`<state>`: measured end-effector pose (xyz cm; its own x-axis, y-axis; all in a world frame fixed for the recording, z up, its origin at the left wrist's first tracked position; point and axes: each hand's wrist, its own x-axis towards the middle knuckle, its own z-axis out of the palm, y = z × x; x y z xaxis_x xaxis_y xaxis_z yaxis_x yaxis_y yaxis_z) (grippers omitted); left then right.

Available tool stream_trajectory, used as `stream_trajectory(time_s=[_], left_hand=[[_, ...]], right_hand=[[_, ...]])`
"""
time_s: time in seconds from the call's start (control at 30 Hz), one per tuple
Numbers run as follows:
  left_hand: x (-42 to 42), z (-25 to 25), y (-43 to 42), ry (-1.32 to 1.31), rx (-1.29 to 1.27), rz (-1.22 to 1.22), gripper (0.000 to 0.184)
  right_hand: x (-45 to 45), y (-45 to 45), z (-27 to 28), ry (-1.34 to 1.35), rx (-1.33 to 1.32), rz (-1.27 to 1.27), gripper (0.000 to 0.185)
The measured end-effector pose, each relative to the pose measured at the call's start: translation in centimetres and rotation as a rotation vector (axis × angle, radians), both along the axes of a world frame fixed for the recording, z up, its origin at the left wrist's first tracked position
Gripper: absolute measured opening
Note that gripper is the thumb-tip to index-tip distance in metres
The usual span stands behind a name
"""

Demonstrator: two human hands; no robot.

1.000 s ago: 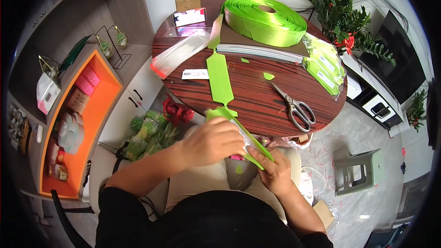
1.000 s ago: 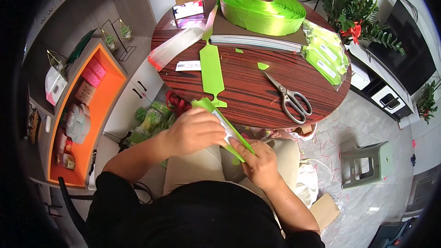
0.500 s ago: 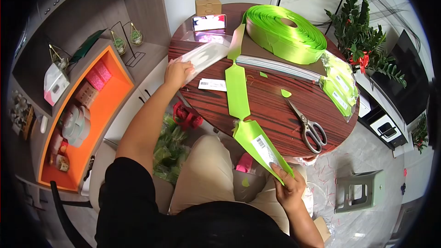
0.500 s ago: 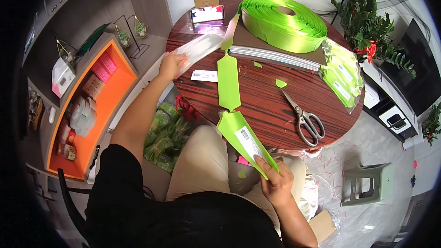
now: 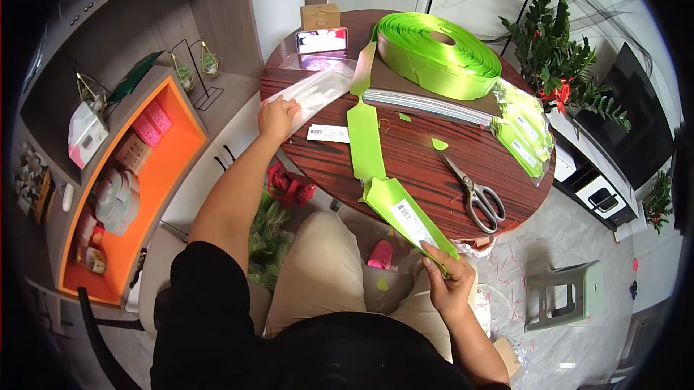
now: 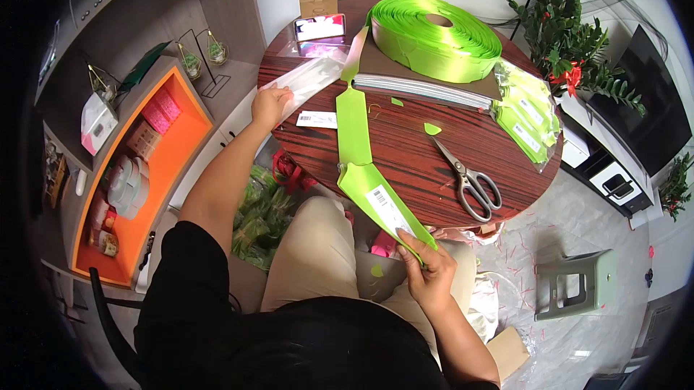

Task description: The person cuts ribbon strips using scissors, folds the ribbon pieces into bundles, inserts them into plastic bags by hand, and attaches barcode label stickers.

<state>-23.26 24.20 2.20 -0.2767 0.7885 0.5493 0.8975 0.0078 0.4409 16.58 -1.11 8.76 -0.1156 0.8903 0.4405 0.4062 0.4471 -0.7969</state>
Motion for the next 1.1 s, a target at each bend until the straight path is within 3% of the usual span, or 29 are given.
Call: stream_trajectory(time_s=[0.07,0.13,0.3,0.37,0.4,0.47,0.63,0.83,0.97,1.07,1.1], left_hand=[[0.3,1.2,0.3,0.001,0.025,0.068,0.022],[-0.6,2.4,1.2,-0.394,0.035,0.101,0.023],[1.0,6.1,-0.8,-0.471,0.167,-0.006,0.023],[1.1,4.8,-1.9,-0.207,-0.083,0.024,0.023],[0.6,3.3,-1.8,-0.203,-0.078,0.025,0.023],[-0.7,0.4,-0.9,0.154,-0.074,-0.043,0.023],[-0.8,0.8,-0.1,-0.096,0.009,-0.105,0.025],[-1.5,2.2,0.1,-0.213,0.067,-0.03,0.025],[-0.6,4.8,-0.5,-0.465,0.368,-0.074,0.024],[4.4,7.8,-4.0,-0.449,0.384,-0.121,0.026],[6.1,7.9,-5.4,-0.285,0.368,-0.192,0.024]], right_hand=[[0.4,-0.2,0.1,0.005,-0.018,-0.008,0.024],[0.9,-0.6,0.0,0.01,-0.052,-0.02,0.024],[1.9,-0.2,-1.2,0.351,-0.197,-0.105,0.019],[1.7,-0.3,-1.5,0.372,-0.222,-0.089,0.019],[1.5,-0.2,-1.5,0.387,-0.24,-0.073,0.019],[1.4,0.0,-1.5,0.416,-0.274,-0.051,0.02],[2.0,-0.4,-1.3,0.414,-0.259,-0.028,0.019],[2.1,0.1,-2.4,0.434,-0.279,-0.025,0.019],[1.4,0.6,-2.3,0.54,-0.365,0.05,0.02],[0.4,1.6,-0.9,0.757,-0.416,0.093,0.019],[0.0,2.1,-0.3,0.866,-0.44,0.113,0.019]])
